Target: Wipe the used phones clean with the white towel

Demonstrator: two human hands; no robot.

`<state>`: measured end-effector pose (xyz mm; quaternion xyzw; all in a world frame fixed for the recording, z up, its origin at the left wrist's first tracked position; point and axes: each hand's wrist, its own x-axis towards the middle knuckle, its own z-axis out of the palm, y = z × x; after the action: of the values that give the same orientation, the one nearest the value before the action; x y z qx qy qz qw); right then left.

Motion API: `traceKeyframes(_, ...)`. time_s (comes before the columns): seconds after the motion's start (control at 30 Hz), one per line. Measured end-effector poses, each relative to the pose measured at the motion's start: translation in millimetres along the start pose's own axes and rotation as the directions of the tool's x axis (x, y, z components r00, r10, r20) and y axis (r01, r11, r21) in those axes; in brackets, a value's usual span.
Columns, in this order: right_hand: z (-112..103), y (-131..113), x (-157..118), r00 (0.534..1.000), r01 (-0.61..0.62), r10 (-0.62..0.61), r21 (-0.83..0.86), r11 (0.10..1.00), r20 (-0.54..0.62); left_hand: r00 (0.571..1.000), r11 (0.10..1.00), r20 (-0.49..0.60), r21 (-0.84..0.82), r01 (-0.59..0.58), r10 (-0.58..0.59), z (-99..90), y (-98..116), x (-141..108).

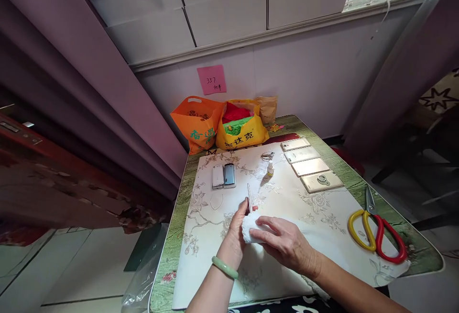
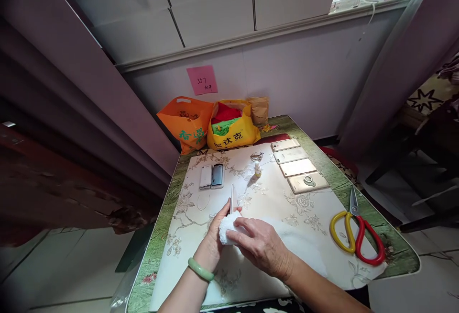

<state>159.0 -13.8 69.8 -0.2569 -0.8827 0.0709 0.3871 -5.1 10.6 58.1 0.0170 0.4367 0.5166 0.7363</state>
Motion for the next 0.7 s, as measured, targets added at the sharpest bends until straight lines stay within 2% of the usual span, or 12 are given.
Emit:
traceKeyframes(0.1,-1.1,7.8,-3.0,0.995,0.094,-0.096,-0.083,0.992,-0.021,0.991,0.992,0.041,0.003,0.126,-0.126,3.4,0.4,-0.9)
traceKeyframes(0.23,-0.2,11.8,-10.2,0.986,0.163,-0.167,-0.092,0.982,-0.028,0.97,0.973,0.072,-0.007,0.232,-0.23,4.4,0.1,-0.3)
traceKeyframes(0.37,3.0,9.3,-15.8,0.987,0.16,-0.162,-0.104,0.982,-0.009,0.994,0.993,0.021,-0.037,0.111,-0.11,5.0,3.6,-1.5)
traceKeyframes(0.43,4.0,9.0,-18.4,0.991,0.132,-0.131,-0.117,0.984,0.024,0.997,0.996,0.035,-0.057,0.073,-0.071,6.7,9.0,-4.3)
traceKeyframes(0.57,1.3,18.2,-25.4,0.996,0.062,-0.054,-0.107,0.992,0.075,0.974,0.994,0.226,-0.098,0.042,-0.019,11.1,22.4,-13.9)
traceKeyframes(0.63,-3.3,27.5,-26.0,0.999,-0.025,0.027,-0.065,0.998,0.031,0.952,0.995,0.304,-0.101,0.006,0.025,11.1,26.0,-19.8)
traceKeyframes(0.7,-10.1,36.9,-20.4,0.985,-0.163,0.163,0.014,0.987,-0.063,0.941,0.998,0.338,-0.056,-0.005,0.024,8.7,25.8,-24.9)
